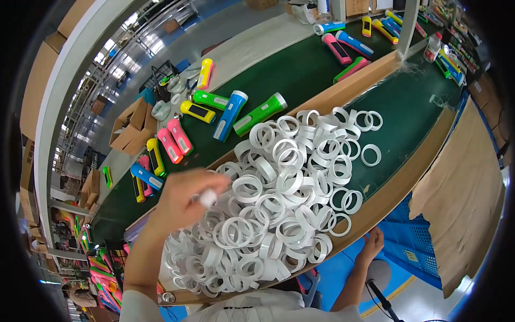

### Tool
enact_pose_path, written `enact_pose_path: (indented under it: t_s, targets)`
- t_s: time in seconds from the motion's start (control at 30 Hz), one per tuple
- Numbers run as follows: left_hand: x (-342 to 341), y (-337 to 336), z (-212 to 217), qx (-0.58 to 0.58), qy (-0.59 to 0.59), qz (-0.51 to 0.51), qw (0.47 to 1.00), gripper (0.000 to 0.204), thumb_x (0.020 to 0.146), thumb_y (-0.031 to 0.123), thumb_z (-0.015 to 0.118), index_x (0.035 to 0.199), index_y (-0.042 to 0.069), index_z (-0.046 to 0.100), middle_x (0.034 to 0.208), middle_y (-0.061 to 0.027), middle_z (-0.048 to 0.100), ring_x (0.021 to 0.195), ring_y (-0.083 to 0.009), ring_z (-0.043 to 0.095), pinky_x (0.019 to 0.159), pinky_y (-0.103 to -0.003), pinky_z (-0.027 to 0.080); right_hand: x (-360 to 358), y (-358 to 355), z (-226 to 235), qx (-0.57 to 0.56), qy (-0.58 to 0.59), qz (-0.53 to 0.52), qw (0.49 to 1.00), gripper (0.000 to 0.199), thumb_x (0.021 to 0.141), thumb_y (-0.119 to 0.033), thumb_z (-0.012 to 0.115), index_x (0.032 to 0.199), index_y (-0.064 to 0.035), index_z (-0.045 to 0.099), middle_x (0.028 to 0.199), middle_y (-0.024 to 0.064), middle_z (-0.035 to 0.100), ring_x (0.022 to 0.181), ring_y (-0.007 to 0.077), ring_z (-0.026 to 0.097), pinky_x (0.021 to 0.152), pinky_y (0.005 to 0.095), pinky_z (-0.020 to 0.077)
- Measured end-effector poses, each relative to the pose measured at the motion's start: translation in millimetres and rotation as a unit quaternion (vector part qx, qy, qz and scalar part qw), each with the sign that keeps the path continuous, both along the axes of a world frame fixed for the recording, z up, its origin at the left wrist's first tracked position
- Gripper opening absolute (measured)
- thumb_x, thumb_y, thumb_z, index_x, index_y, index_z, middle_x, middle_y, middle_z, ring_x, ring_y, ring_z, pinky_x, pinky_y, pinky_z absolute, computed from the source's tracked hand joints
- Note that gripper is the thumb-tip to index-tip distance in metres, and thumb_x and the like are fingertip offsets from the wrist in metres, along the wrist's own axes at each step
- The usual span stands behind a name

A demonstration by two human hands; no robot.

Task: Assembling plastic flashlights by attaching heads and rings to the bodies.

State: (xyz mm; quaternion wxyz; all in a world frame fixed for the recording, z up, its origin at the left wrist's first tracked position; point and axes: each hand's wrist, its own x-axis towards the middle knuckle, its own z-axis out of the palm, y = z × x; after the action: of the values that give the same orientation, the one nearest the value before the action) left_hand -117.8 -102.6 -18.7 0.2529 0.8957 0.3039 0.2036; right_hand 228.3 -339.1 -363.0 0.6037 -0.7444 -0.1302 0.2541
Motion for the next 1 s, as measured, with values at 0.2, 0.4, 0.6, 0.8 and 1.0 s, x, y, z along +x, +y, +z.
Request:
enact_pose_path:
  t_s: [0.2,0.4,0.6,0.8,1.0]
  targets:
    - [13.0,167.8,-112.6,0.057,0.314,0.231,0.919,0.050,0.080,0.027,0.071,0.128,0.022,0.057,0.125,-0.0195,0.049,0.115,-0.0388,0.051,0.090,-0.045,0.049,-54.8,-22.8,136.8,0.063,-0.202,-0.031,0.977,0.022,0.099,-0.015,0.046,0.113,-0.0025,0.057,0.107,0.0101,0.058,0.093,0.0158,0.056,0.079,0.0280,0.0477]
    - [13.3,192.0,-144.0,-0.013,0.307,0.215,0.927,0.066,0.075,0.041,0.075,0.133,0.024,0.050,0.124,-0.0225,0.049,0.109,-0.0408,0.055,0.088,-0.046,0.050,-190.1,-33.2,159.4,0.180,-0.399,0.327,0.837,0.057,0.072,-0.046,0.078,0.115,-0.0175,0.054,0.131,0.0204,0.041,0.123,0.0406,0.038,0.101,0.0659,0.0233]
    - [1.3,225.5,-140.3,-0.099,-0.081,0.060,0.990,0.057,0.085,0.028,0.069,0.135,0.015,0.046,0.108,-0.0226,0.063,0.090,-0.0375,0.065,0.078,-0.041,0.052,-230.0,1.2,170.6,0.048,-0.493,0.350,0.795,0.059,0.067,-0.054,0.077,0.114,-0.0238,0.058,0.134,0.0110,0.043,0.128,0.0370,0.036,0.105,0.0652,0.0162]
    - [-93.1,286.3,-150.6,0.165,0.124,0.315,0.926,0.039,0.076,0.006,0.065,0.114,0.008,0.059,0.110,-0.0176,0.061,0.108,-0.0359,0.056,0.093,-0.044,0.047,-231.5,6.8,172.2,0.046,-0.512,0.349,0.784,0.068,0.059,-0.055,0.081,0.115,-0.0248,0.058,0.132,0.0089,0.045,0.122,0.0350,0.043,0.103,0.0631,0.0243]
    - [-54.3,292.3,-164.8,0.190,0.120,0.125,0.966,0.064,0.082,0.029,0.070,0.139,0.017,0.044,0.143,-0.0132,0.042,0.133,-0.0346,0.036,0.111,-0.050,0.026,-180.7,24.9,194.4,0.213,-0.513,0.339,0.759,0.031,0.070,-0.026,0.071,0.101,-0.0258,0.065,0.105,0.0033,0.059,0.093,0.0255,0.050,0.079,0.0422,0.0462]
